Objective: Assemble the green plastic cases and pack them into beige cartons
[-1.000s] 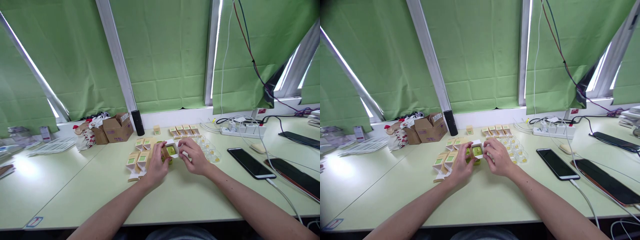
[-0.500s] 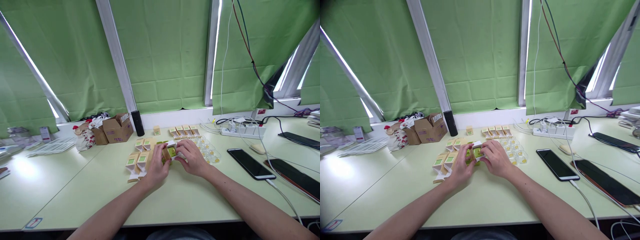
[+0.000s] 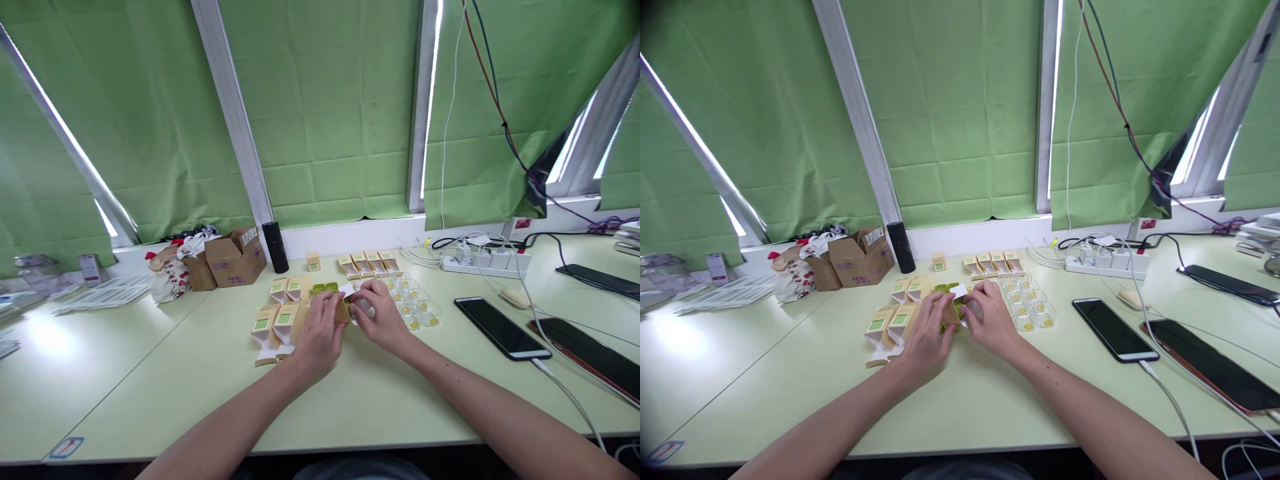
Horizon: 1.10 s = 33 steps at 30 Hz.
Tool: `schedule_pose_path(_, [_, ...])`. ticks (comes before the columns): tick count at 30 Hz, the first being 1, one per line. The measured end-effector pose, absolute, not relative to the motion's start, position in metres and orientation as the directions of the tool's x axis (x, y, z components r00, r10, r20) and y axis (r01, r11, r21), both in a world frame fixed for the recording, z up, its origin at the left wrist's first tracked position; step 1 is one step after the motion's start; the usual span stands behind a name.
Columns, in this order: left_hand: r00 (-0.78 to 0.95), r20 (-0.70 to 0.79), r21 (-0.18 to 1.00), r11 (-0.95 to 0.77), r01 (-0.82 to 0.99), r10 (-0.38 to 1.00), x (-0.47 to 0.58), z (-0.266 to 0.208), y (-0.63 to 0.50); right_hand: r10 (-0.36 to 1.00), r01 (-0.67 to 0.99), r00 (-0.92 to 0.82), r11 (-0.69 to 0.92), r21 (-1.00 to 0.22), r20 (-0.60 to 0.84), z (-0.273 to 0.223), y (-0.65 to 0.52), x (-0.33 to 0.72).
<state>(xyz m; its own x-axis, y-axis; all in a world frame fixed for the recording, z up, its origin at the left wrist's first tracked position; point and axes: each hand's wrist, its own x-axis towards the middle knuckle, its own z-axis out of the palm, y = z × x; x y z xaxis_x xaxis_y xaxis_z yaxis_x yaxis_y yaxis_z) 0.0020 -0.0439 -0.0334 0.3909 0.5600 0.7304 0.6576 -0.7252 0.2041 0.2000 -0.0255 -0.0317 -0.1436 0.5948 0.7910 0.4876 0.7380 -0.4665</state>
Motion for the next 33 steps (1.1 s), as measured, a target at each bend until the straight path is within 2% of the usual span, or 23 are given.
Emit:
schedule_pose_path(4, [0.422, 0.725, 0.127, -0.708, 0.695, 0.544, 0.003, -0.035, -0.046, 0.682, 0.458, -0.080, 0.673, -0.581, 0.727, -0.040, -0.024, 0.190])
schedule_pose_path(11, [0.409, 0.753, 0.068, -0.679, 0.731, 0.516, 0.003, -0.029, -0.045, 0.709, 0.331, 0.001, 0.665, -0.670, 0.705, -0.037, -0.020, 0.192])
schedule_pose_path(19, [0.371, 0.761, 0.066, -0.632, 0.772, 0.532, -0.003, -0.027, -0.041, 0.835, 0.018, 0.058, 0.547, -0.837, 0.547, -0.032, -0.022, 0.194])
schedule_pose_path(25, [0.375, 0.789, 0.000, -0.611, 0.792, 0.487, -0.005, -0.029, -0.035, 0.880, -0.209, 0.098, 0.475, -0.855, 0.465, -0.018, -0.025, 0.198])
schedule_pose_path(29, [0.397, 0.802, -0.065, -0.596, 0.801, 0.447, -0.006, -0.029, -0.032, 0.933, -0.330, -0.068, 0.314, -0.890, 0.354, -0.008, -0.028, 0.205])
schedule_pose_path(33, [0.450, 0.816, -0.162, -0.605, 0.780, 0.363, -0.006, -0.028, -0.031, 0.929, -0.309, -0.322, 0.081, -0.948, 0.184, -0.004, -0.032, 0.207])
